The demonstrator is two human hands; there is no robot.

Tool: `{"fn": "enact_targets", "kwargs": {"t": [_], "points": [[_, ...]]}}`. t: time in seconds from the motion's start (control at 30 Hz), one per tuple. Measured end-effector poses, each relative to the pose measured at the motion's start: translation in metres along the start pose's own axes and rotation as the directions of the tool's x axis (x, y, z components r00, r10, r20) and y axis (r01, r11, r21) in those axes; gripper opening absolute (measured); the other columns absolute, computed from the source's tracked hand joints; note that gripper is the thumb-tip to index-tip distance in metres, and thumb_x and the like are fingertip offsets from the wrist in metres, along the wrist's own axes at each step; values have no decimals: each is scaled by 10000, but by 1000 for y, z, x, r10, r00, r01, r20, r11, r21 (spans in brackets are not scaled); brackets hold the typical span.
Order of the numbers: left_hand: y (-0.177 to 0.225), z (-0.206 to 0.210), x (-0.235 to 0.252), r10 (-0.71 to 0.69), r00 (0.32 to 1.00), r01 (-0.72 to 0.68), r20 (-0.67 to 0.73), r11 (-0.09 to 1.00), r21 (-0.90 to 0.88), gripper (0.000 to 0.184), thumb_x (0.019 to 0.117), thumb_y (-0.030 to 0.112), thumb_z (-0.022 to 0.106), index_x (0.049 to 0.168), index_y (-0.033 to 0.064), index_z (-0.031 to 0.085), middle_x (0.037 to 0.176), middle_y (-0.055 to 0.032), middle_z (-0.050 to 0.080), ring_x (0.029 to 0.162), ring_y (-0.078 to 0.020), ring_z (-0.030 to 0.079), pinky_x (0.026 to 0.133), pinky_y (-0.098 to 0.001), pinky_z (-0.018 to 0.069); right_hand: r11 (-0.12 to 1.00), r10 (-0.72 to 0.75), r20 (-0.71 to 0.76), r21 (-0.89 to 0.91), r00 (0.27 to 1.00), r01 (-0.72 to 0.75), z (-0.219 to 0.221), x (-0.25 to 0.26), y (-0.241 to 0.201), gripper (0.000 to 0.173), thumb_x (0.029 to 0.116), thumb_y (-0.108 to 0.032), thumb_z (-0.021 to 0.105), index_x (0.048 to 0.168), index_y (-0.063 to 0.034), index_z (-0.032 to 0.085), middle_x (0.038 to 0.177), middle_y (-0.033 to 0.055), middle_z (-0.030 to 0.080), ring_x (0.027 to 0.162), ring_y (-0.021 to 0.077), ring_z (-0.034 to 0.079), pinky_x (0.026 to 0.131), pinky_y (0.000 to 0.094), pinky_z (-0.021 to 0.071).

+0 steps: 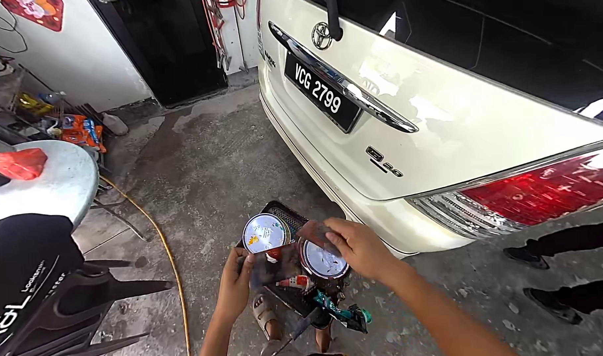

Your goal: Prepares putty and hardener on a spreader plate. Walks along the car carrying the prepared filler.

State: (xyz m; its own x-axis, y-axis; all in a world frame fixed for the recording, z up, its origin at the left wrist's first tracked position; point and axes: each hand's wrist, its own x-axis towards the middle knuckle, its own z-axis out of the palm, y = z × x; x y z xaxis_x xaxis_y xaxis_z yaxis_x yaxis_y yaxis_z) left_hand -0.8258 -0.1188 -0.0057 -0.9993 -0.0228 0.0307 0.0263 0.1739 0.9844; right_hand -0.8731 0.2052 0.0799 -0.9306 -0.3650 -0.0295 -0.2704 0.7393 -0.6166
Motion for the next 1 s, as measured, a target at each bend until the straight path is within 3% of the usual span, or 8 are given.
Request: {"fn": "enact_targets", "kwargs": {"t": [0.1,0.17,0.27,0.37,0.47,0.63,0.83,1.0], "points": [[-49,-8,10,-348,937,347,42,937,29,495,1099,344,297,1237,6,632,1095,-108,689,1031,-140,662,951,-360,545,858,234,-42,479,971,-186,31,8,21,258,1081,-262,456,1174,-113,645,985,51,710,920,156,709,841,373,604],[-80,-5,19,-455,890,445,-11,866,228,610,1103,433,251,1145,17,697,1049,-150,710,1026,-225,676,941,-475,529,678,353,23,682,936,-272,46,13,21,247,1073,-224,499,1203,-64,634,1045,106,718,960,202,719,868,382,610],[-100,1,32,-579,815,501,13,717,485,675,1106,497,195,1194,23,668,1100,-212,700,1094,-349,670,961,-593,499,601,418,112,710,901,-367,59,25,15,305,987,-164,630,1270,-53,597,1121,122,709,992,218,721,860,381,621],[-107,10,40,-617,787,497,8,642,584,638,1109,484,195,1204,38,641,1081,-202,705,1074,-360,688,919,-589,526,689,422,142,592,895,-419,71,43,14,383,939,-167,683,1304,-93,596,1149,98,705,968,189,722,792,367,628],[-105,10,43,-618,786,468,-7,587,660,605,1107,455,184,1217,77,642,1089,-174,716,1083,-346,694,901,-580,541,844,374,102,373,922,-384,83,65,18,317,933,-219,686,1237,-132,656,1105,45,721,1012,138,704,906,378,594],[-94,-24,29,-584,810,457,-60,563,689,579,1113,384,195,1274,64,649,1129,-198,715,1116,-368,683,938,-582,526,930,363,78,36,928,-367,97,105,-1,242,936,-254,689,1142,-128,697,952,80,721,902,233,703,827,498,573],[-89,-95,-21,-520,813,558,-262,567,605,579,1114,361,229,1219,3,672,1060,-246,713,1059,-415,687,920,-633,507,931,345,450,-280,824,-237,155,155,-23,245,982,-262,601,1116,-99,726,1094,152,709,1069,342,670,900,588,530],[-85,-114,-46,-474,808,587,-351,591,553,579,1107,350,232,1149,-6,687,994,-238,715,1013,-410,693,888,-632,510,910,337,581,-404,740,-97,214,177,-20,204,885,-111,661,1068,-28,692,1091,210,690,1045,409,671,821,635,542]]}}
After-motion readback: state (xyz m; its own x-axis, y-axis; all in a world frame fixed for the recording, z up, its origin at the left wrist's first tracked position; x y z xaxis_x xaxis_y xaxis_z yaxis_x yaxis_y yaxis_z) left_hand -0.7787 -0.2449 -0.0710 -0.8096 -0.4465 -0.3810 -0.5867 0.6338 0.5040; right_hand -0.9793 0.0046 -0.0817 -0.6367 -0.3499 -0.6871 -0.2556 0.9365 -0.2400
